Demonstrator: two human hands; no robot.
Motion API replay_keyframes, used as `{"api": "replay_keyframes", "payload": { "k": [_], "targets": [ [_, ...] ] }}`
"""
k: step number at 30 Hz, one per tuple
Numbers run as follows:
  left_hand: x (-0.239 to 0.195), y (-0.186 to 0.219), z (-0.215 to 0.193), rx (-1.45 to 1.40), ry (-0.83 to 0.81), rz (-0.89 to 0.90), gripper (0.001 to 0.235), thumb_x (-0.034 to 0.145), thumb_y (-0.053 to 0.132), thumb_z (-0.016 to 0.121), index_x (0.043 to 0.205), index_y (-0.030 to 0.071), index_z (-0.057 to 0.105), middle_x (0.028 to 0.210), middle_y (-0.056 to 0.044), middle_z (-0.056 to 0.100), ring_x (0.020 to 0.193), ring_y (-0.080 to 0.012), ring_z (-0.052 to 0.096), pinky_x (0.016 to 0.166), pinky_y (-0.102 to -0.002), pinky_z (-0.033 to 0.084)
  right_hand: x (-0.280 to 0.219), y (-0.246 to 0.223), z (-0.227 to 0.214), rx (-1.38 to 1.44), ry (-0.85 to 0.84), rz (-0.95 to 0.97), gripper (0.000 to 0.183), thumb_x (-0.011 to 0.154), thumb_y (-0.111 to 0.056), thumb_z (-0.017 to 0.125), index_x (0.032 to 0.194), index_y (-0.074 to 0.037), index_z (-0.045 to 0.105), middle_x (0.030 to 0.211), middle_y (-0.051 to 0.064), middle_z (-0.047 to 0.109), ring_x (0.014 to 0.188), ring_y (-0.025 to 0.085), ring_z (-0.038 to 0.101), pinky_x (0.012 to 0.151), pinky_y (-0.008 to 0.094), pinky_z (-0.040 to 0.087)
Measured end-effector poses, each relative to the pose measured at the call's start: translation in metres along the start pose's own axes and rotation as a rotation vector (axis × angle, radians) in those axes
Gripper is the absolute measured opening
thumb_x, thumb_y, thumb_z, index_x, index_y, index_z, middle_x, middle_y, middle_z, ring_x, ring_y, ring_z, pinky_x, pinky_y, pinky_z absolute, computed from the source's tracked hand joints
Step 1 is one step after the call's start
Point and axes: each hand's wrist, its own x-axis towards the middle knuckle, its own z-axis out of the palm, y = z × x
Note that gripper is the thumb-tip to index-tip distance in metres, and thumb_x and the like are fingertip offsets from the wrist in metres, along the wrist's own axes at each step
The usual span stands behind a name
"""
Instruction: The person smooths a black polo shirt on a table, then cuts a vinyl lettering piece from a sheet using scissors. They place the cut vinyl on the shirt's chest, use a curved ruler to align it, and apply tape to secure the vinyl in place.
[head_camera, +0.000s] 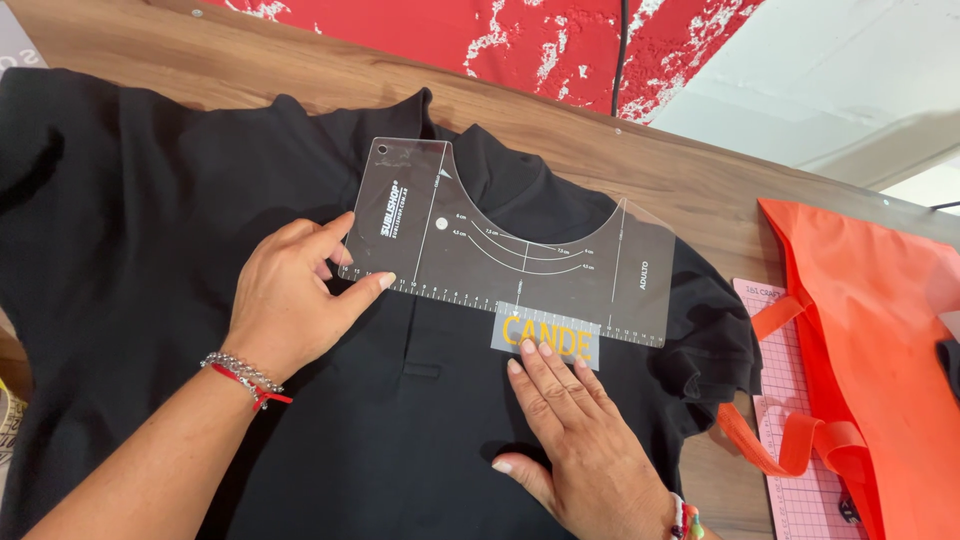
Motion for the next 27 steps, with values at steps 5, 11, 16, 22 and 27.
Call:
{"api": "replay_keyframes", "payload": {
  "k": [5,11,16,22,27],
  "targets": [
    [-0.001,-0.001,0.001,-0.007,0.012,0.007,0.064,0.078,0.046,0.081,0.133,0.014,0.071,0.087,0.006,0.063,0.07,-0.0172,0.06,0.073,-0.037,0.052,0.0,0.003,-0.001,-0.007,-0.004,0.003,0.083,0.099,-0.061,0.054,0.154,0.0,0.039,0.165,0.022,0.032,0.153,0.035,0.033,0.124,0.048,0.025],
    [0.0,-0.001,0.001,0.001,0.007,0.02,0.066,0.079,0.045,0.08,0.135,0.013,0.07,0.088,0.005,0.064,0.07,-0.0177,0.06,0.073,-0.037,0.052,-0.001,0.062,-0.007,0.218,0.178,0.194,0.066,0.093,-0.018,0.067,0.151,0.001,0.042,0.161,0.027,0.039,0.153,0.042,0.032,0.127,0.049,0.024],
    [0.0,-0.003,0.001,0.016,0.002,0.02,0.067,0.08,0.047,0.079,0.137,0.012,0.069,0.087,0.006,0.064,0.071,-0.0178,0.06,0.075,-0.037,0.053,-0.01,0.121,-0.006,0.484,0.213,0.988,0.061,0.096,-0.029,0.056,0.152,-0.006,0.048,0.148,0.012,0.058,0.139,0.02,0.052,0.115,0.033,0.036],
    [0.0,-0.006,0.0,-0.277,0.131,0.077,0.063,0.08,0.03,0.087,0.134,0.004,0.07,0.092,0.0,0.065,0.073,-0.0131,0.055,0.071,-0.028,0.05,-0.013,0.129,-0.009,1.012,0.603,0.803,0.042,0.102,-0.01,0.052,0.144,-0.006,0.054,0.144,0.007,0.061,0.134,0.014,0.055,0.119,0.03,0.04],
    [0.004,0.017,-0.029,-0.882,0.132,-0.053,0.051,0.095,0.01,0.07,0.145,0.008,0.058,0.108,-0.009,0.067,0.091,-0.0127,0.064,0.078,-0.023,0.054,-0.009,0.1,-0.061,1.372,0.866,0.546,0.054,0.1,-0.002,0.054,0.152,-0.015,0.048,0.159,0.012,0.051,0.134,0.026,0.06,0.101,0.029,0.052]
  ]
}}
